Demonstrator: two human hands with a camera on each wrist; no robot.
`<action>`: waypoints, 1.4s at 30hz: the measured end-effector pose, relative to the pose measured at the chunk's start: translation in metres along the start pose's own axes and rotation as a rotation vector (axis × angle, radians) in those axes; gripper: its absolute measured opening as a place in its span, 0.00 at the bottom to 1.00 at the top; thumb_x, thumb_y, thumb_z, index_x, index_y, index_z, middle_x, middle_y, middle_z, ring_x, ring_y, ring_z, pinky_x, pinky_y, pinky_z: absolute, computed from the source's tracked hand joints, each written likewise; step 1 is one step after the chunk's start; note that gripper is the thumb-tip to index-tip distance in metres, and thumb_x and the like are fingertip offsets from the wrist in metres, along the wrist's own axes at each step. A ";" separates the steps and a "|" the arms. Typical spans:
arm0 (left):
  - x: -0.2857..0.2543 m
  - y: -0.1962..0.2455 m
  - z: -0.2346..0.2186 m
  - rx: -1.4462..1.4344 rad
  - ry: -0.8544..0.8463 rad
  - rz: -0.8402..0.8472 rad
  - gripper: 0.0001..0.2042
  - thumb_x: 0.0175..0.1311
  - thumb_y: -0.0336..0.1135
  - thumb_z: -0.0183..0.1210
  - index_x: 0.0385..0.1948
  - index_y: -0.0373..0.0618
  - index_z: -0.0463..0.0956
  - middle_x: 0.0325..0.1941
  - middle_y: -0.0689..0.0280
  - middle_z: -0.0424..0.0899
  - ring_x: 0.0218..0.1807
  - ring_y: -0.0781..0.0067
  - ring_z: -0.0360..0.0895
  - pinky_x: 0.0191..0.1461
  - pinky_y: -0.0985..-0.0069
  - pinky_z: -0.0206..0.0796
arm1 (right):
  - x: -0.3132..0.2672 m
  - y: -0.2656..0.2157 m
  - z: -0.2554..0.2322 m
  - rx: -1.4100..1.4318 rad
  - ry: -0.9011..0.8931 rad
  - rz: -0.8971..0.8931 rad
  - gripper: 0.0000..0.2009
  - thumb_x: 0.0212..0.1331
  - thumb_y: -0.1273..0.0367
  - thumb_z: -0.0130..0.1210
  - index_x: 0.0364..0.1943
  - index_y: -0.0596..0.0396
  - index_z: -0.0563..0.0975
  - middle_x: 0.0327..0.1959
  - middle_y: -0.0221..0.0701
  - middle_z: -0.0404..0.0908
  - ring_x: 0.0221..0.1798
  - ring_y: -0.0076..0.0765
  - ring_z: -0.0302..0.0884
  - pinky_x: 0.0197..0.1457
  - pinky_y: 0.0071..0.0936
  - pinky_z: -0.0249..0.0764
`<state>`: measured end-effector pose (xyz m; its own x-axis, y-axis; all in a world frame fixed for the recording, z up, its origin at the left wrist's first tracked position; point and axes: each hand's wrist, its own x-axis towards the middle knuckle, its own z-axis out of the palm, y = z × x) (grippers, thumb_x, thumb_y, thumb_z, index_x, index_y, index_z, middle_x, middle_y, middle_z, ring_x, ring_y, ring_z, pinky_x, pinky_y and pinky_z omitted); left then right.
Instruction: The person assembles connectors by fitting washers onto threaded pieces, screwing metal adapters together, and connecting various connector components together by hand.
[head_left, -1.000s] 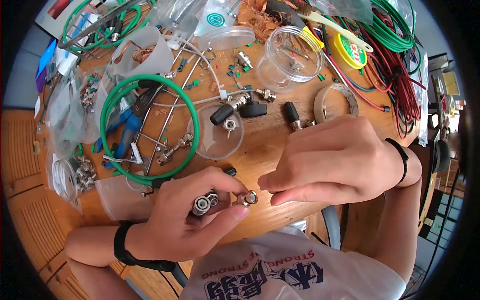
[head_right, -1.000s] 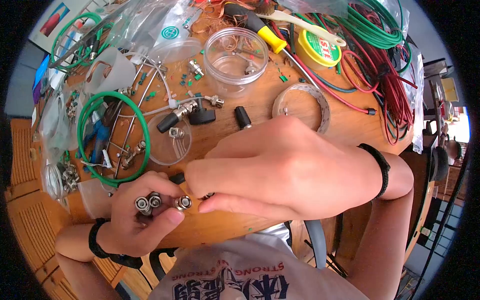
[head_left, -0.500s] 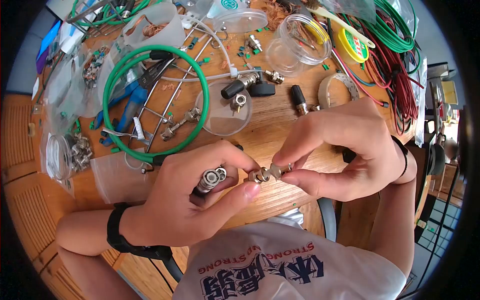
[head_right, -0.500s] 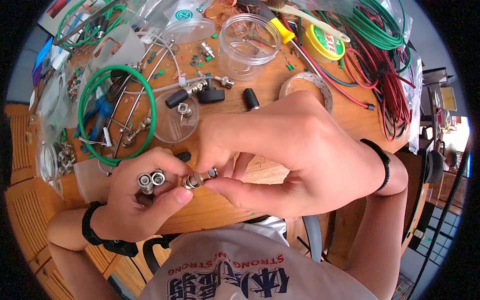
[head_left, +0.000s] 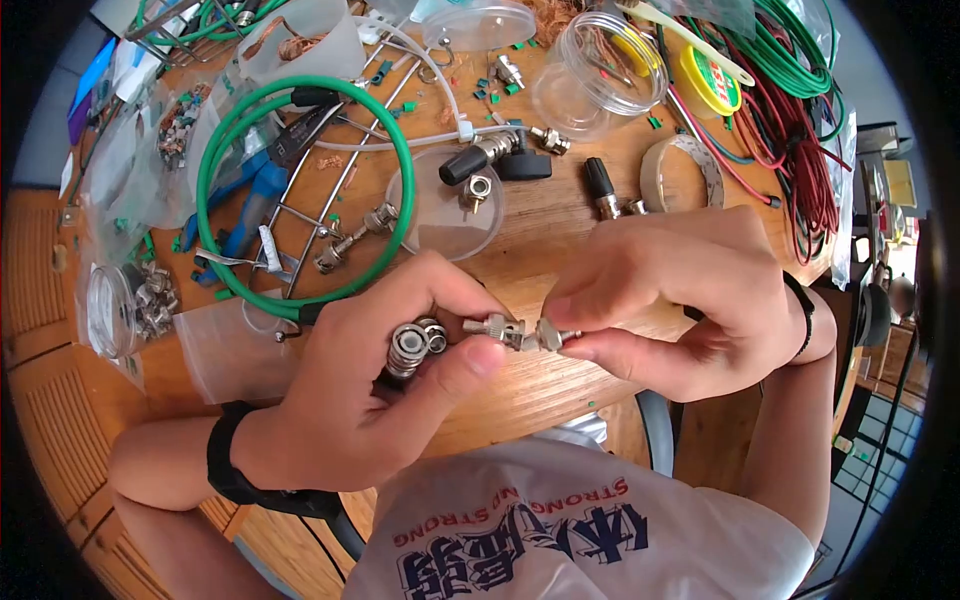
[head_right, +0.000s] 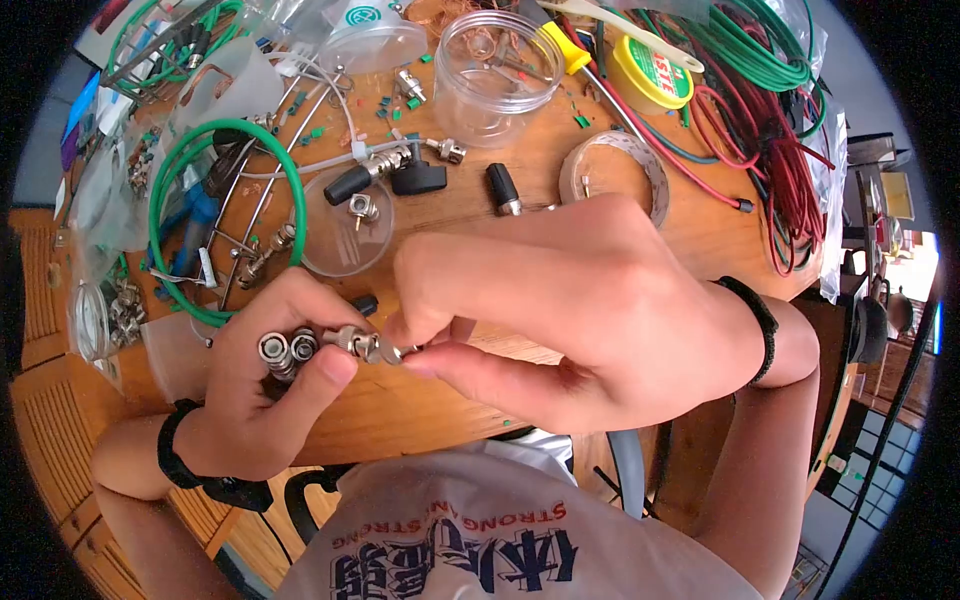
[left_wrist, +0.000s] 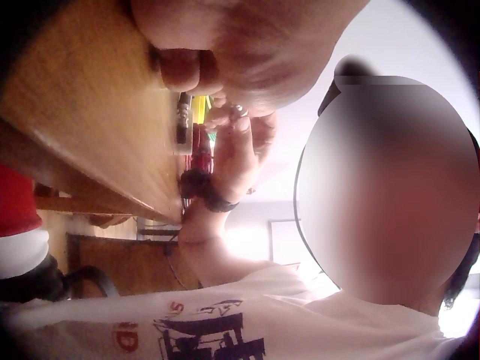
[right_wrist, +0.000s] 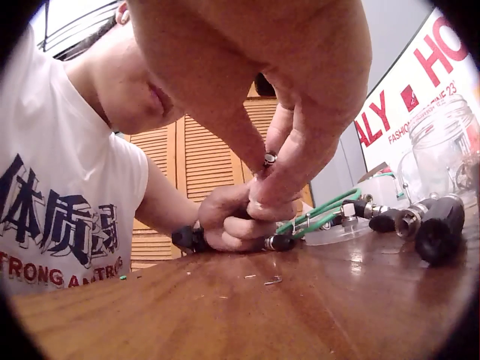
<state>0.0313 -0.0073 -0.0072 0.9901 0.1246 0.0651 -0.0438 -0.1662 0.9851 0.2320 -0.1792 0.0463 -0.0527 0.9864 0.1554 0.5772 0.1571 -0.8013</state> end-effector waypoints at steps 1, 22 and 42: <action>0.000 0.003 -0.001 -0.007 0.004 -0.030 0.07 0.72 0.31 0.62 0.44 0.38 0.77 0.35 0.68 0.78 0.33 0.84 0.71 0.37 0.81 0.63 | 0.000 0.001 0.001 -0.010 0.034 -0.014 0.06 0.58 0.79 0.69 0.35 0.63 0.82 0.35 0.41 0.87 0.35 0.44 0.88 0.37 0.30 0.81; 0.000 0.009 -0.002 0.029 -0.056 -0.115 0.08 0.71 0.31 0.63 0.45 0.37 0.78 0.27 0.68 0.79 0.27 0.83 0.72 0.31 0.80 0.62 | -0.001 0.003 0.000 -0.042 -0.007 -0.042 0.08 0.57 0.76 0.71 0.35 0.63 0.81 0.35 0.39 0.87 0.37 0.45 0.87 0.38 0.34 0.81; 0.000 -0.002 0.002 -0.156 -0.090 -0.063 0.10 0.73 0.32 0.60 0.49 0.38 0.77 0.38 0.57 0.86 0.37 0.64 0.84 0.41 0.69 0.73 | -0.043 -0.058 0.021 -0.033 0.471 -1.156 0.08 0.58 0.85 0.56 0.36 0.59 0.74 0.34 0.26 0.72 0.38 0.25 0.75 0.37 0.20 0.73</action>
<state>0.0314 -0.0088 -0.0092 0.9992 0.0404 -0.0047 0.0050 -0.0063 1.0000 0.1832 -0.2292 0.0742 -0.2497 0.1571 0.9555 0.4080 0.9120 -0.0434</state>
